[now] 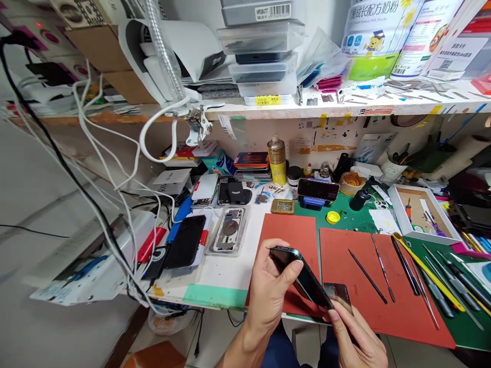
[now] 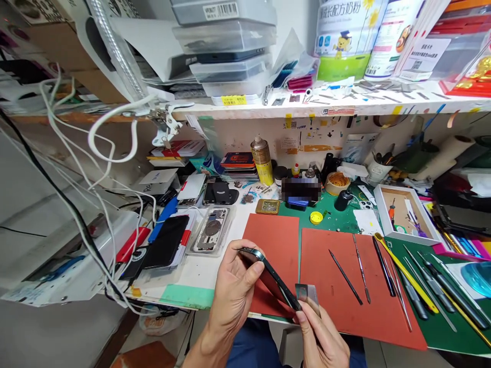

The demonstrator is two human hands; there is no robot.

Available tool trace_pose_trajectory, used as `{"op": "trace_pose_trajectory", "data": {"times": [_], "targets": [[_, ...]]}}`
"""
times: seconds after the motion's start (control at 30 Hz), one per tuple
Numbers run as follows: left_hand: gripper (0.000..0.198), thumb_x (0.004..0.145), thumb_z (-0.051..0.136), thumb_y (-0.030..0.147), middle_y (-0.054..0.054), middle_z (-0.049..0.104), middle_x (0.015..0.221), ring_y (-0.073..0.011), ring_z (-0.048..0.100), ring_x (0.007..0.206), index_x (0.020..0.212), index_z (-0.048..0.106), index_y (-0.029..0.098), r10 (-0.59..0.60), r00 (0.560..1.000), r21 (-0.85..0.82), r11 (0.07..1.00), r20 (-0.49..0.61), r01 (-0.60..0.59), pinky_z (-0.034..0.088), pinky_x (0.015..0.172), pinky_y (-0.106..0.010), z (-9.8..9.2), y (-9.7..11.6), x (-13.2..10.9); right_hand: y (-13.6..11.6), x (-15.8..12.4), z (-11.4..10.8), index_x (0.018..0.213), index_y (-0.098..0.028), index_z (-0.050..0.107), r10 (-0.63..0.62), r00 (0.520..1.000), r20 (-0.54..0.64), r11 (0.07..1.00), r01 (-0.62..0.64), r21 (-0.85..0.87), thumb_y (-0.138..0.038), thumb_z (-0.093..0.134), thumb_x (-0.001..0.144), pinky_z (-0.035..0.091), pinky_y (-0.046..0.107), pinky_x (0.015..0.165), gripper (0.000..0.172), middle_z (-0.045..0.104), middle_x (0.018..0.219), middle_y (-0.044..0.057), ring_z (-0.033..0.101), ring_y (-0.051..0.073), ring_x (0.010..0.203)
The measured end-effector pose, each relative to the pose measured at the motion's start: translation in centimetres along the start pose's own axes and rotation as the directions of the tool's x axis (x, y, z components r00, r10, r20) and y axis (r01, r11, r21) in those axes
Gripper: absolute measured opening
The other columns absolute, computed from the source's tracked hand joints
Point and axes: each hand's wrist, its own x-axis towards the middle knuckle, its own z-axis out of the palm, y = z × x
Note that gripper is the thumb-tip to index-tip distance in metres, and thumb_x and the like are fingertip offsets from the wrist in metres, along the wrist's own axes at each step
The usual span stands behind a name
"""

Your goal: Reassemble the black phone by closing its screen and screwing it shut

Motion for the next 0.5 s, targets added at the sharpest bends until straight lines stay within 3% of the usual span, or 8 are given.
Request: {"op": "trace_pose_trajectory", "data": {"times": [0.23, 0.5], "targets": [[0.038, 0.084, 0.101, 0.037, 0.002, 0.072, 0.091, -0.0146, 0.067, 0.081, 0.105, 0.072, 0.026, 0.041, 0.999, 0.039, 0.998, 0.020, -0.042, 0.055, 0.077, -0.025, -0.2, -0.3, 0.2, 1.0, 0.1, -0.1, 0.101, -0.028, 0.096, -0.114, 0.993, 0.026, 0.993, 0.114, -0.023, -0.038, 0.089, 0.096, 0.071, 0.031, 0.081, 0.013, 0.089, 0.099, 0.008, 0.085, 0.025, 0.083], [0.038, 0.085, 0.098, 0.038, 0.003, 0.072, 0.090, -0.0130, 0.067, 0.079, 0.108, 0.069, 0.026, 0.110, 0.993, 0.099, 0.988, 0.053, -0.115, 0.056, 0.074, -0.022, -0.5, -0.9, 0.4, 2.6, -0.3, -0.2, 0.110, -0.025, 0.093, -0.295, 0.954, 0.053, 0.951, 0.299, -0.080, -0.022, 0.080, 0.104, 0.070, 0.024, 0.087, 0.015, 0.089, 0.103, 0.006, 0.088, 0.021, 0.087]]}}
